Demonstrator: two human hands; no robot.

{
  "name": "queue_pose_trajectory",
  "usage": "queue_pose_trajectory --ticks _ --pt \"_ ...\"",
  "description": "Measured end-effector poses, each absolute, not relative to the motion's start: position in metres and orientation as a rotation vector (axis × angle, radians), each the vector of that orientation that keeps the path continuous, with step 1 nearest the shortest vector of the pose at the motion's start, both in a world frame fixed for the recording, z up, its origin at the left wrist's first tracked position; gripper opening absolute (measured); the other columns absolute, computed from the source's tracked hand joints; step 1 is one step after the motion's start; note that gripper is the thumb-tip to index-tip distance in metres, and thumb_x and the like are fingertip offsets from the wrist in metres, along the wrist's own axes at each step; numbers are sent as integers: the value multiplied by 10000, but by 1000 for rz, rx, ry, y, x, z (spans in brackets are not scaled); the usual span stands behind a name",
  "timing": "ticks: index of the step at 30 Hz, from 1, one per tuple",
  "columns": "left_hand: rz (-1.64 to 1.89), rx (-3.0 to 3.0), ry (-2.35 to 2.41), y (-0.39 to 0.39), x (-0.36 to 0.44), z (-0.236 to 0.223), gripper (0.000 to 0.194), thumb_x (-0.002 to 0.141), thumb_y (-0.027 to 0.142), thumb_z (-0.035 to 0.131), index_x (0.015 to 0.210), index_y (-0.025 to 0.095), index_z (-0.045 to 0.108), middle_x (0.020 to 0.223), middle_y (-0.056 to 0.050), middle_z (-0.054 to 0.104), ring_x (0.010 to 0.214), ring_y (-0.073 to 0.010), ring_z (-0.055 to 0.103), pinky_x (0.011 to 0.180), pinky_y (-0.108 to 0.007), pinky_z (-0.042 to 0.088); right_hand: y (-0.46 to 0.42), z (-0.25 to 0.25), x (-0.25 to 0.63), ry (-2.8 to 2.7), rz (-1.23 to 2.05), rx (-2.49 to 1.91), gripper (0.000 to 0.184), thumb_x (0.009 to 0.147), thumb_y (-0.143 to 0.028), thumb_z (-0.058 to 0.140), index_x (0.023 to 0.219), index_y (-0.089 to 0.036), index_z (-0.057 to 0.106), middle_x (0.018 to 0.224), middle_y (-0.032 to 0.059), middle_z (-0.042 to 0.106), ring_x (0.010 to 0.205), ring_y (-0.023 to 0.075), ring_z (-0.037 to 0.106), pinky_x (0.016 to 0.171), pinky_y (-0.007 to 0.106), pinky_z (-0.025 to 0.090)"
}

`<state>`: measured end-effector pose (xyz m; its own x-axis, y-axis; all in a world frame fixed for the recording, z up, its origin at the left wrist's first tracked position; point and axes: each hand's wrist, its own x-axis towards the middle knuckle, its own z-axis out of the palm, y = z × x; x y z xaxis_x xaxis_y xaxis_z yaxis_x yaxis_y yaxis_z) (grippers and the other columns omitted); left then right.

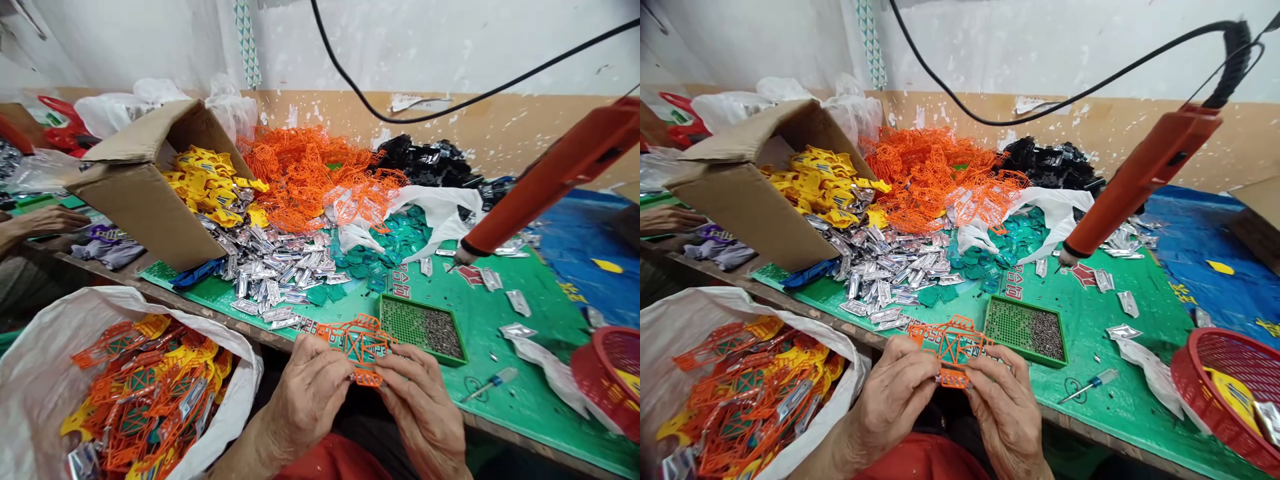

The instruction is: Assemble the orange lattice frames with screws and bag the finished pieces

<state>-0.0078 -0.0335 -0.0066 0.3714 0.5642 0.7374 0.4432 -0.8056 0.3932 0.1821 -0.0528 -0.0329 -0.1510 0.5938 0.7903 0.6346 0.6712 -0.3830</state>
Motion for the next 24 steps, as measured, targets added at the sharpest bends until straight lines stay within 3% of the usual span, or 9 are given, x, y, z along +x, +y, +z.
queue_pose_trajectory --ticks 8,13,16,20,22,24 --pt "1292 2443 1051 -36 -6 -2 294 850 49 536 1119 164 551 767 -17 680 719 -176 535 717 -356 413 -50 -20 178 -1857 57 -950 91 862 -124 601 909 -180 654 847 45 702 943 190 602 835 355 505" --pt "895 2409 965 -31 -13 13 163 863 82 540 825 203 642 689 7 623 713 -168 519 691 -320 380 -51 -10 175 -1899 301 -895 78 885 -115 567 870 -176 612 806 23 665 829 155 591 810 342 484" --pt "718 2231 845 -28 -13 22 178 853 78 524 742 183 616 699 11 583 685 -133 501 625 -253 367 -50 -8 175 -1889 474 -867 68 907 -152 546 881 -186 599 815 17 653 823 155 576 820 359 470" --pt "516 1875 892 -23 -6 28 227 872 169 478 693 158 616 700 5 541 680 -125 467 638 -245 358 -41 -8 171 -1846 684 -911 106 913 -222 553 816 -205 592 759 14 608 813 167 561 769 343 478" --pt "510 1612 904 -21 -4 24 216 868 258 506 759 146 656 715 3 533 686 -128 448 637 -246 352 -36 -8 171 -1835 641 -968 51 898 -250 579 898 -219 619 850 36 623 872 184 573 773 339 490" --pt "528 1336 892 -18 -6 15 234 849 333 553 836 136 679 710 9 521 650 -114 415 598 -235 323 -33 -5 179 -1770 500 -1065 233 874 -278 616 1105 -254 600 1079 73 611 1018 215 565 848 366 488"
